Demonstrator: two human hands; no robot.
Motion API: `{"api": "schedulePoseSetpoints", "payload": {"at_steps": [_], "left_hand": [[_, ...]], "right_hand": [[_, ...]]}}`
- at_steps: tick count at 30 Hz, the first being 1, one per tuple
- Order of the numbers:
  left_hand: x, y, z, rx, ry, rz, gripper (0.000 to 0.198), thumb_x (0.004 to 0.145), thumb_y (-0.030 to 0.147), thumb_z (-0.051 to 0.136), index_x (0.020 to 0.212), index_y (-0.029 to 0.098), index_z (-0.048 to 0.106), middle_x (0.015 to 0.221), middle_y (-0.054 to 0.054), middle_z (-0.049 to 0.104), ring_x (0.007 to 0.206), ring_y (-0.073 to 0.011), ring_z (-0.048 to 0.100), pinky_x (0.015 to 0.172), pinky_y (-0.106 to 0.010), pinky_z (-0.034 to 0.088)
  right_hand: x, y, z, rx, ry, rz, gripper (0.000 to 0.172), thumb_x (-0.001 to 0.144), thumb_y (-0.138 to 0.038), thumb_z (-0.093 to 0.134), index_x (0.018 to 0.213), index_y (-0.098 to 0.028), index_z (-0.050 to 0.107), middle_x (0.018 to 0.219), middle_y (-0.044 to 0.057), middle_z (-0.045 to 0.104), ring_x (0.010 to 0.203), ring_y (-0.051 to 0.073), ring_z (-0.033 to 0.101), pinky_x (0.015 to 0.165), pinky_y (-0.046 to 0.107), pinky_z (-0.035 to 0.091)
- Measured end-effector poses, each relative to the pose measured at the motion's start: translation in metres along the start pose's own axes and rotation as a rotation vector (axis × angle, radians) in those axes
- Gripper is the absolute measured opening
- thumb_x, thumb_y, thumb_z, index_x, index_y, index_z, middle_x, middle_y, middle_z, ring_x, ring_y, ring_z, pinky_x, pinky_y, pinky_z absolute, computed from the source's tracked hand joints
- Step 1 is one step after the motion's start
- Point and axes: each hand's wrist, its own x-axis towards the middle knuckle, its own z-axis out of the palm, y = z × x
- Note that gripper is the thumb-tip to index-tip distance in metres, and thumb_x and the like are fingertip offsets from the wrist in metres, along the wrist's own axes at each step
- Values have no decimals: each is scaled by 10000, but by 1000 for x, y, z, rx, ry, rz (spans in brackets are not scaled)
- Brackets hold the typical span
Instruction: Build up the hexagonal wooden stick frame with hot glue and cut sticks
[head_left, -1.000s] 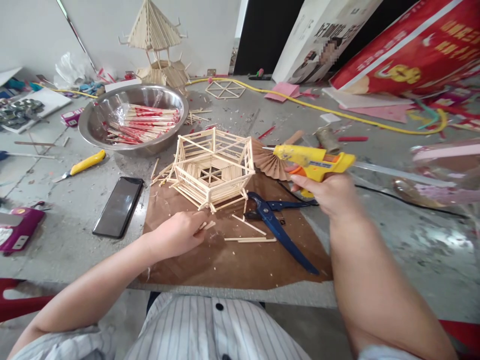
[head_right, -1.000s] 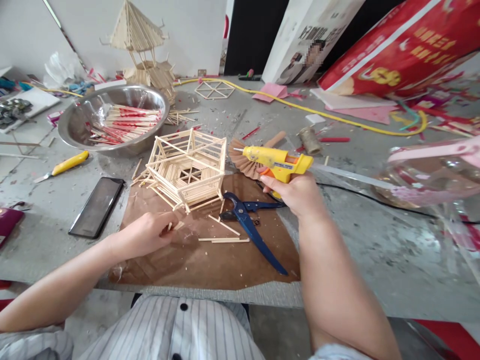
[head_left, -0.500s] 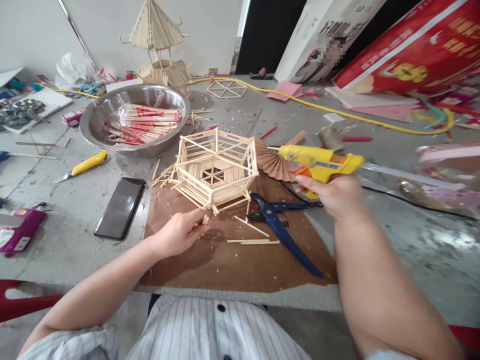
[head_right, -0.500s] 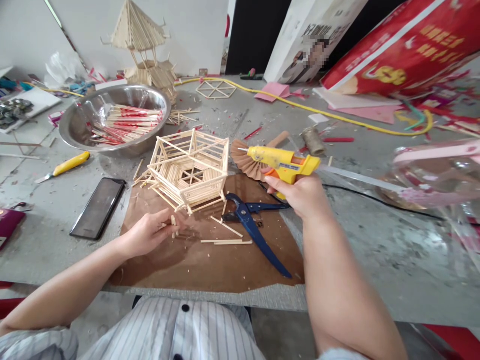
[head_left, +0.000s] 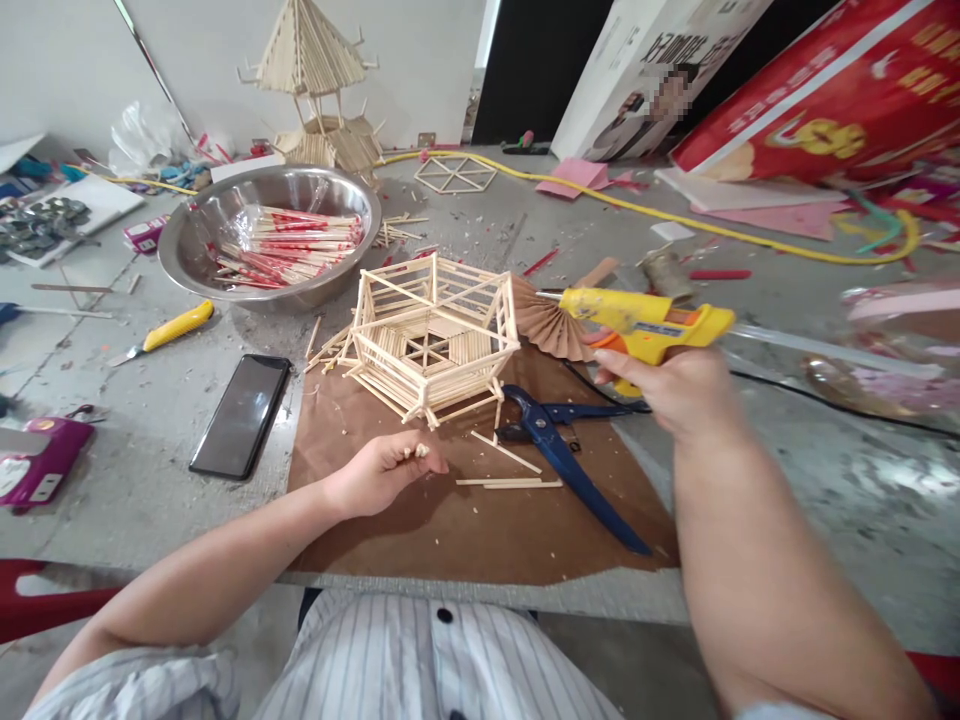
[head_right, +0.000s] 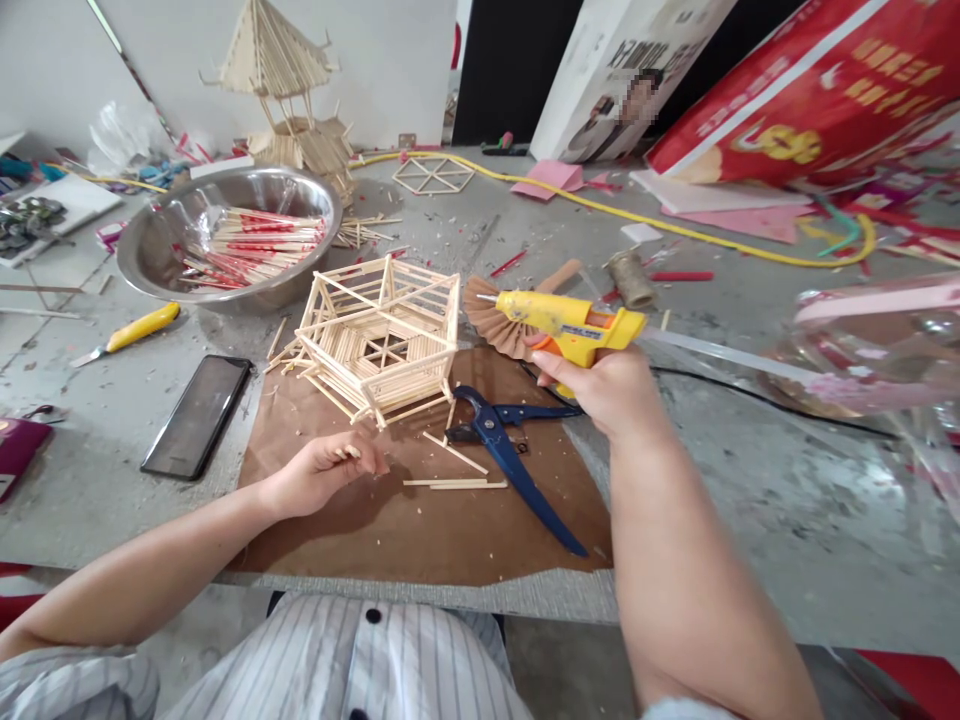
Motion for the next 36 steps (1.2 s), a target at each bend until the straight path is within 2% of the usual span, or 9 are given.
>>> {"api": "schedulePoseSetpoints", "payload": {"at_steps": [2,5,9,12,15,19,25,32,36], "left_hand": [[1,0,-2,-30,44,20,232,855,312,437,755,127,535,808,-70,588,786,-135,551,770,-280,418],[4,-2,-3,-50,75,-40,229,851,318,447,746,130,525,729,-32,546,729,-111,509,739,-256,393],[5,-6,0,-149,138,-91,225,832,358,470,829,137,514,673,18,449,621,-79,408,642,-224,351],[4,-4,3,-143,169,-122,272,812,400,488,866,136,530,650,27,416,587,-75,360,586,-220,315],[3,-2,4,-79,172,-142,349,822,456,439,795,124,547,586,31,381,559,-79,338,560,-231,288],[5,-1,3,-27,189,-159,438,836,509,360,647,134,484,565,25,374,547,-82,341,557,-242,289],[7,-3,1,-74,160,-155,427,833,510,371,642,139,461,592,19,410,558,-83,373,582,-246,303],[3,-10,1,-405,125,-77,449,810,528,388,834,122,580,655,4,394,591,-98,319,590,-256,288],[2,-6,3,-419,167,-146,467,851,499,323,922,127,596,623,9,371,580,-101,315,585,-256,291]], "right_hand": [[0,1,0,-9,-11,1,191,630,-278,708,797,-194,669,773,-7,650,505,79,544,484,194,486],[0,2,-1,-7,-10,5,199,622,-274,713,796,-191,666,764,-6,649,507,83,548,487,198,487],[-1,2,-1,-8,6,18,209,618,-295,715,786,-184,660,753,-4,648,505,90,549,487,209,490],[-1,2,-1,-18,7,22,200,616,-299,716,771,-185,661,736,-7,647,507,97,556,498,218,491],[-1,2,-1,-19,2,15,196,621,-305,711,775,-193,666,744,-9,651,501,97,553,495,221,488],[0,2,0,-10,-13,13,183,624,-301,710,774,-204,669,728,-18,650,495,94,548,488,217,481],[1,4,1,4,-32,-6,173,624,-300,705,771,-219,661,741,-28,650,489,96,543,499,232,487],[-1,0,1,4,-31,31,185,613,-295,711,773,-222,653,773,-24,649,488,93,530,495,231,477],[0,2,0,-28,-37,22,177,614,-305,709,761,-222,651,744,-25,644,485,102,531,508,245,476]]}}
